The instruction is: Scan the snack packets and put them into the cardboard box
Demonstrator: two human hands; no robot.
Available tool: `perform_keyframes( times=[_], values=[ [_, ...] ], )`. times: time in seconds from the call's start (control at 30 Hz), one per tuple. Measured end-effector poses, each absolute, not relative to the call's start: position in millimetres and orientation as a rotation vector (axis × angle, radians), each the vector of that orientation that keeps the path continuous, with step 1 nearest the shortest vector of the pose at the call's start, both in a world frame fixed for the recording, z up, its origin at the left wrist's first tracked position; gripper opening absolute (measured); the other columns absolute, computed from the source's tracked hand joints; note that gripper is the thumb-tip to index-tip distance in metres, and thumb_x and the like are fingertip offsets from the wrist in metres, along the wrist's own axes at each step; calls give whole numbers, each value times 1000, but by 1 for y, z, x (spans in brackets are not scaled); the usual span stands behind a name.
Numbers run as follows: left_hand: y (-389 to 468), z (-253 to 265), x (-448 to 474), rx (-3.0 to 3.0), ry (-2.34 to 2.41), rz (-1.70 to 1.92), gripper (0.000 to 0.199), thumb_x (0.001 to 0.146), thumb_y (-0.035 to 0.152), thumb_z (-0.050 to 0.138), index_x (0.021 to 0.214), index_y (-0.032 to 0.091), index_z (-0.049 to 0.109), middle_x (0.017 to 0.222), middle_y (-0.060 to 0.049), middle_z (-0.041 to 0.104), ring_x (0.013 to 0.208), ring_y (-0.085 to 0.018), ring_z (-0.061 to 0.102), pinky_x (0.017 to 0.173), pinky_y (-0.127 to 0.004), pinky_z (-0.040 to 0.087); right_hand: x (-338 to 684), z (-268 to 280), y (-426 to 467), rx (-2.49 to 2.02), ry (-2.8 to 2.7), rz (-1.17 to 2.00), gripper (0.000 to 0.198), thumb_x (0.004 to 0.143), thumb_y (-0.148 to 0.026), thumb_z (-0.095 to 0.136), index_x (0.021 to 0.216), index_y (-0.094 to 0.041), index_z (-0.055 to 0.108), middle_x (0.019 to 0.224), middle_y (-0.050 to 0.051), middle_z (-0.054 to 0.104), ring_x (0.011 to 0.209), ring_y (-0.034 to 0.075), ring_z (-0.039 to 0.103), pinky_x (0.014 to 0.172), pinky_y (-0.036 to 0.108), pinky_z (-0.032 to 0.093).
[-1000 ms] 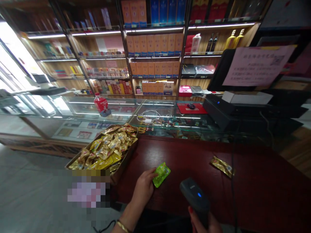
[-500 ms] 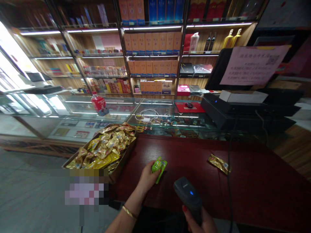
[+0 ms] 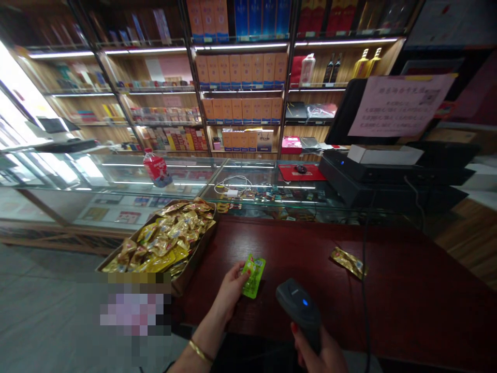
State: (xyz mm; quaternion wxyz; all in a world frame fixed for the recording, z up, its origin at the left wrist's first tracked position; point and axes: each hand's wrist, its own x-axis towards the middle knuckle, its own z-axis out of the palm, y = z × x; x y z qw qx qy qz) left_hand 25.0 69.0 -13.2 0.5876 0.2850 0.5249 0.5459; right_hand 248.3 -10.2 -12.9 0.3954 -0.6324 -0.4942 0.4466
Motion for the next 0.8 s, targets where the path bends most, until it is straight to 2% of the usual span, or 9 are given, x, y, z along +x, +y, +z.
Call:
perform_keyframes(
  times=[0.13,0.3,0.53,0.8],
  values=[
    [62,-11,28,691,1192,1300,51,66,38,83,110,15,69,86,-4,76,72,-16,66,65,-23,46,250,-12,-5,-1573,-1254,1162,62,73,-84,51,63,-24,54,43,-2,54,40,15,54,46,26,42],
    [58,-8,32,717,1181,1300,52,68,38,82,113,16,68,92,-5,77,79,-18,67,72,-25,47,245,-11,-4,-1564,-1211,1222,60,73,-83,52,66,-23,54,43,-3,54,40,15,53,44,25,41],
    [58,-5,38,757,1185,1266,52,66,41,82,110,16,70,88,-6,77,78,-20,68,71,-26,48,236,-10,-2,-1579,-1209,1236,61,73,-83,52,63,-23,55,43,-3,52,40,14,51,46,25,40],
    [57,-3,43,783,1180,1261,52,67,44,82,111,17,70,92,-5,77,79,-19,69,70,-24,48,237,-14,1,-1527,-1151,1259,58,74,-81,54,69,-23,55,43,-5,51,39,14,50,43,25,38]
  ],
)
